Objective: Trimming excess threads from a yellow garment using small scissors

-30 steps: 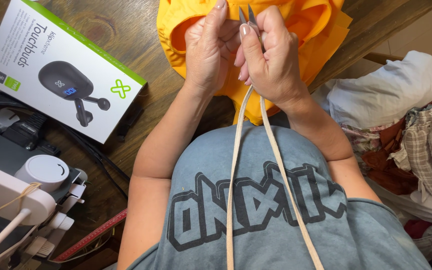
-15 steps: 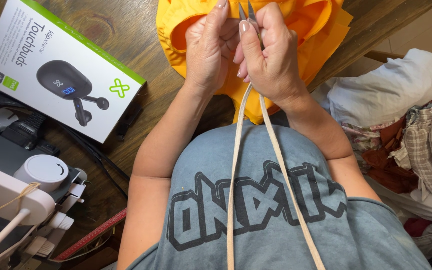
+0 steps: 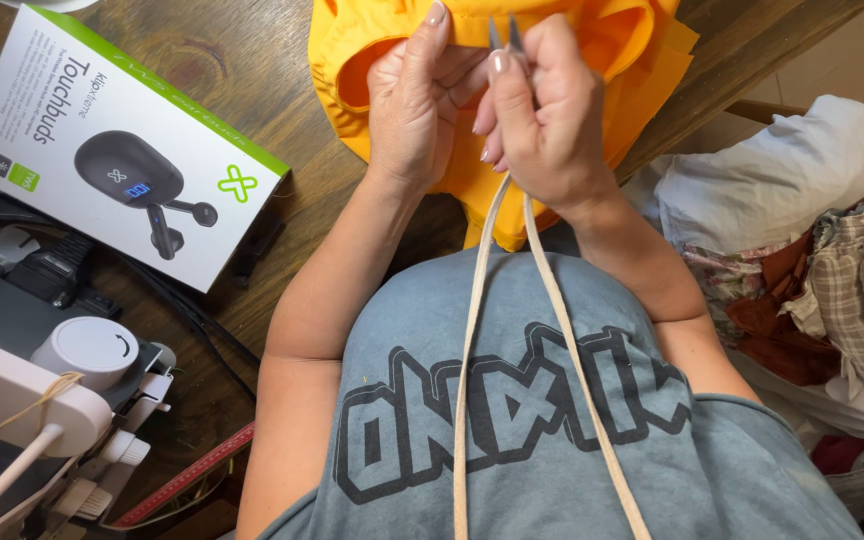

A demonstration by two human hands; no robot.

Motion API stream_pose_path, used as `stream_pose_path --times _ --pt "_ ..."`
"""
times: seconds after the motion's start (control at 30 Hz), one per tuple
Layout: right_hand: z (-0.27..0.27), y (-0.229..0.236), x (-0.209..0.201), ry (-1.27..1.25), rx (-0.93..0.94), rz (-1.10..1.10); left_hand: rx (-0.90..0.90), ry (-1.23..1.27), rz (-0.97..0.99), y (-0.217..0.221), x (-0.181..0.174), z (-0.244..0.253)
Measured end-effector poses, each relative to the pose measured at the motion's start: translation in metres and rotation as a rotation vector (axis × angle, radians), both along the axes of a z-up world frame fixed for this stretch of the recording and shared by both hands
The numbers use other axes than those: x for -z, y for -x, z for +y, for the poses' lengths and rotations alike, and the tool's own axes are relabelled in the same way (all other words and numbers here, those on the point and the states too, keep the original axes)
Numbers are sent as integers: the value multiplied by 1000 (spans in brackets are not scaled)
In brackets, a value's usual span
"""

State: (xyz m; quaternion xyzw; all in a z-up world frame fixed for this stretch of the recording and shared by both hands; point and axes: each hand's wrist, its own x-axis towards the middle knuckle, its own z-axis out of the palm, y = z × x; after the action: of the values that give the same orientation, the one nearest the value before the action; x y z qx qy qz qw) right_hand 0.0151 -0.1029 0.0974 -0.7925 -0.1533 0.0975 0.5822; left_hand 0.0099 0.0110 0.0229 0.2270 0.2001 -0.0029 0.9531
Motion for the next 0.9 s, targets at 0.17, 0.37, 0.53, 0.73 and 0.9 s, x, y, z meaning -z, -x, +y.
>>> stream_pose_path --times 0.17,0.37,0.53,0.73,0.9 --pt "4 -1 0 119 -1 -43 1 -42 33 0 -8 1" --pt "3 0 6 120 12 -26 17 -28 48 -1 -8 0" --pt "3 0 7 123 13 -18 -3 -20 54 -1 -5 0" --pt "3 1 5 132 14 -15 11 -13 17 0 -6 0" --pt "6 2 6 68 15 -13 29 -24 51 1 -10 0"
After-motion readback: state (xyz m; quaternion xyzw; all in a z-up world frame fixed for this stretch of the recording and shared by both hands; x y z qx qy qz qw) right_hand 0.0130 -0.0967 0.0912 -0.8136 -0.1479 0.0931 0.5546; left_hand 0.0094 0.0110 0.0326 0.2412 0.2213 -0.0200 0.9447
